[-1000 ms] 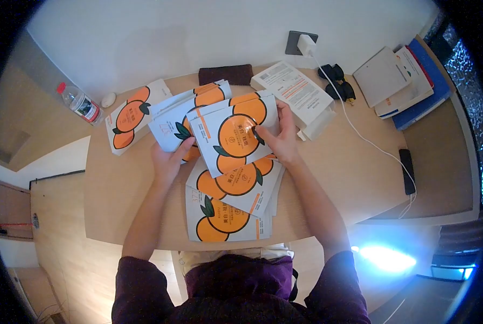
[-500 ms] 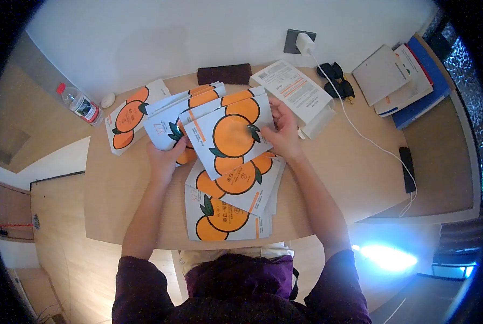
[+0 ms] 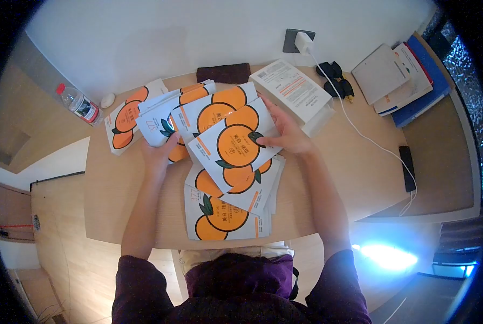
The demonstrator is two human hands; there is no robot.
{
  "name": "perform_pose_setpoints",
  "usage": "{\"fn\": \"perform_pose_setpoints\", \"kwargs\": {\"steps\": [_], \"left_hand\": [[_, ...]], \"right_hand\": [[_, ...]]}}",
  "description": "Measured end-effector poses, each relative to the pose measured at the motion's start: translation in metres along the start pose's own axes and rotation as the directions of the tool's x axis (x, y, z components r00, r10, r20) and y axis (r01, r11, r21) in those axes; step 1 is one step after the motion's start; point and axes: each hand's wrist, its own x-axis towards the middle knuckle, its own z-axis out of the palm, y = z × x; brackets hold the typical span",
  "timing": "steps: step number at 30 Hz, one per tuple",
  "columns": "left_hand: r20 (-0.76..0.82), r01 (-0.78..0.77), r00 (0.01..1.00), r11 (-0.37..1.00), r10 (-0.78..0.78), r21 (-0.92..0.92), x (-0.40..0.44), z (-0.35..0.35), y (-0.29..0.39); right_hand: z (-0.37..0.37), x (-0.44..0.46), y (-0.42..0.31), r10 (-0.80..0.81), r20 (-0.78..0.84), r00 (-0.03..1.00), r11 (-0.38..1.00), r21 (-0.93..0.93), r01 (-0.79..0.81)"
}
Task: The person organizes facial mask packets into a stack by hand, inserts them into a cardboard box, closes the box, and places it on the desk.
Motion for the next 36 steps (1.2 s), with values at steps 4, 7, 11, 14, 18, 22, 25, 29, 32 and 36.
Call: {"fn": "perform_pose_setpoints", "kwargs": {"steps": [4,7,11,14,18,22,25,29,32,36], "left_hand": [[0.022,0.027,0.999,0.999,-0.027,-0.032,0.000,0.000,-0.001],[0.047,-0.002,0.999,1.000,0.003,-0.024,-0.004,0.002,0.005],[0.054,0.002,0.999,0.998,0.001,-0.057,-0.003,0.004,-0.004],[0.053,-0.045,0.998,0.998,0.047,-0.046,-0.001,0.003,-0.008],[0.041,-0.069,0.997,0.998,0.069,-0.001,-0.005,0.008,-0.001],[0.096,-0.127,0.988,0.991,0.122,0.046,-0.006,0.006,-0.006],[0.113,-0.115,0.988,0.990,0.106,0.076,-0.006,0.005,-0.008],[0.075,-0.156,0.986,0.984,0.150,0.085,-0.007,0.008,-0.011],[0.097,-0.112,0.990,0.990,0.103,0.089,-0.011,0.007,0.001],[0.069,-0.109,0.992,0.993,0.106,0.041,-0.011,0.009,0.001]], "right_hand": [[0.000,-0.001,0.000,0.073,0.009,0.997,0.994,0.084,-0.073],[-0.003,0.000,0.009,0.082,-0.057,0.995,0.995,0.064,-0.078],[-0.001,0.001,0.009,-0.019,-0.233,0.972,0.999,-0.039,0.010],[-0.006,0.004,0.018,-0.299,-0.377,0.876,0.941,-0.266,0.207],[0.004,-0.008,-0.035,-0.689,-0.302,0.659,0.560,-0.798,0.220],[0.046,-0.023,-0.107,-0.757,0.254,0.602,-0.243,-0.965,0.101],[0.062,-0.018,-0.113,-0.739,0.292,0.608,-0.305,-0.949,0.085],[0.084,-0.012,-0.128,-0.696,0.273,0.664,-0.310,-0.948,0.064],[0.091,-0.011,-0.139,-0.673,0.295,0.678,-0.339,-0.938,0.072],[0.093,-0.003,-0.149,-0.561,0.390,0.730,-0.392,-0.902,0.180]]}}
